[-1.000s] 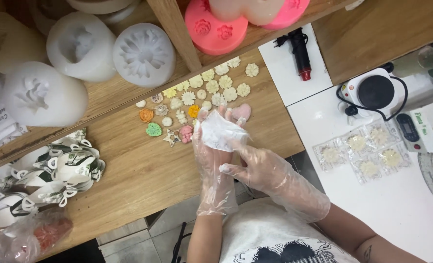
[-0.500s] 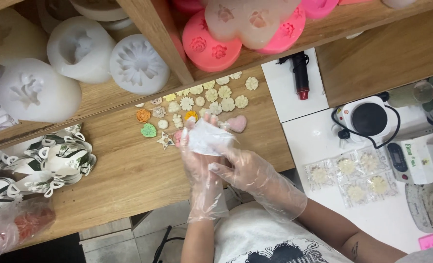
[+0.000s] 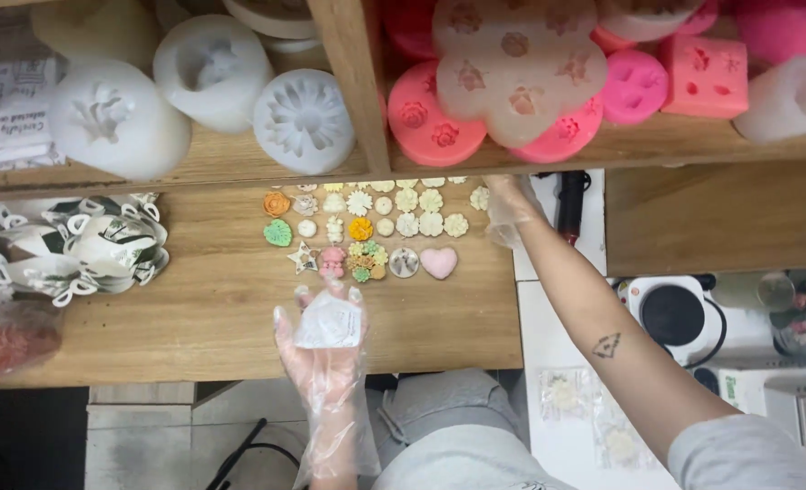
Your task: The person is packaging small decorative wax flower items into small plastic bags.
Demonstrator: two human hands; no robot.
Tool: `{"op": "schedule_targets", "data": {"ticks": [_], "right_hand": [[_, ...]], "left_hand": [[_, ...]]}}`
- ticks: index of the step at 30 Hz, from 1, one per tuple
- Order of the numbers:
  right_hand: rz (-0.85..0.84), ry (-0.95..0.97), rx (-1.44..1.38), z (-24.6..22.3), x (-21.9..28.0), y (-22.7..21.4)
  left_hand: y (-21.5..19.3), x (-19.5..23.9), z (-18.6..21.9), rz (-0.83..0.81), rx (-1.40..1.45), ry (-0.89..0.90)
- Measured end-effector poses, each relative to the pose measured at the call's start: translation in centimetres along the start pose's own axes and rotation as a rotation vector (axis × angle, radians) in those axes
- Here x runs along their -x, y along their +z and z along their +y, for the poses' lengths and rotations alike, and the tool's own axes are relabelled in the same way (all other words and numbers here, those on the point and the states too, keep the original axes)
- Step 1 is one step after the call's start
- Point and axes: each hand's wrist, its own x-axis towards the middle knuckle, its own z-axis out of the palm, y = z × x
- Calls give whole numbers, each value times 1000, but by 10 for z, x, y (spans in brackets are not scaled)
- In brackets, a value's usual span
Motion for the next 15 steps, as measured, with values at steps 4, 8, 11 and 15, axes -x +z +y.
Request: {"op": "schedule_targets", "data": {"ticks": [4,8,11,15], "right_hand": [[4,-23,-86,5,-25,7],[42,-29,-166,13,-55,11],[76,-28,-231,20,-78,15],[131,2,-322,28,-91,20]], "left_hand": [[-9,22,12,70,-8,164],[-9,33,17,57,13,247],[-6,34,20,20,36,293],[3,33,23,15,-27,303]]}}
